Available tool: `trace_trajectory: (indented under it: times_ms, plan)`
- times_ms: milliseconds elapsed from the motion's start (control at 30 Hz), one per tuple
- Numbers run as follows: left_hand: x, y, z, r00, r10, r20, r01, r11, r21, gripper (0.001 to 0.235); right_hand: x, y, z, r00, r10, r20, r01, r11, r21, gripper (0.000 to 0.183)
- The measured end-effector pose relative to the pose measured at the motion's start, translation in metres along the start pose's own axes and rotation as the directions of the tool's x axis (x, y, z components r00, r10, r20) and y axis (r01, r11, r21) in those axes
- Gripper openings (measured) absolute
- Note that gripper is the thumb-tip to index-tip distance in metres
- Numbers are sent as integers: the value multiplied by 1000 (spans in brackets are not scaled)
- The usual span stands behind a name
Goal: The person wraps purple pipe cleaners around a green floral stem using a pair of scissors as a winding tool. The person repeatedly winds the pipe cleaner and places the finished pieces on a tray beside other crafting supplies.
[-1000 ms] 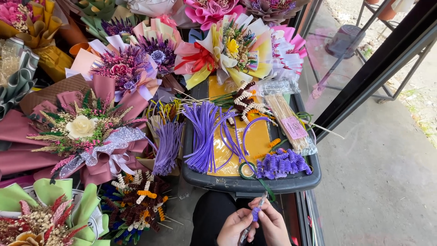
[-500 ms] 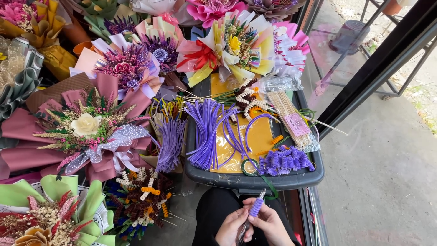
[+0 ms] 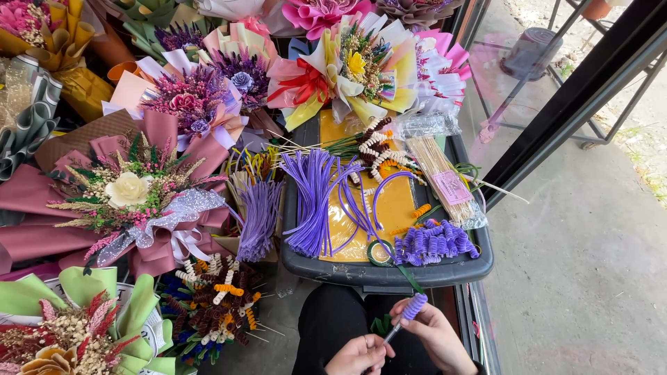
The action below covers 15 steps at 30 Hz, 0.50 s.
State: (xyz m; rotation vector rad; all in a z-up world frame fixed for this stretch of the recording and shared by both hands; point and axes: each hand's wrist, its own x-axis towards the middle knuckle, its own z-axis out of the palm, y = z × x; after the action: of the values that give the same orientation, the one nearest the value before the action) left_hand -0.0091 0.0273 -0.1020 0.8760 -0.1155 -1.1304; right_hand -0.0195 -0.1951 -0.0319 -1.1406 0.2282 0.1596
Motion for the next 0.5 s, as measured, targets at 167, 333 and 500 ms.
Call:
trace_trajectory:
  times_ms: [167, 333, 500]
  plan:
    - [9, -34, -47, 991, 114, -70, -107, 989, 102, 16, 0, -4, -12, 997, -76, 18, 77, 993, -93, 17]
    - [3, 2, -12, 718, 613, -329, -507, 785, 355, 30, -10, -23, 0, 992, -60, 115, 87, 964, -251, 9]
    - [-2, 47, 63, 688, 702, -181, -406, 581, 706, 45, -15, -10, 12, 955, 125, 268, -14, 925, -380, 11]
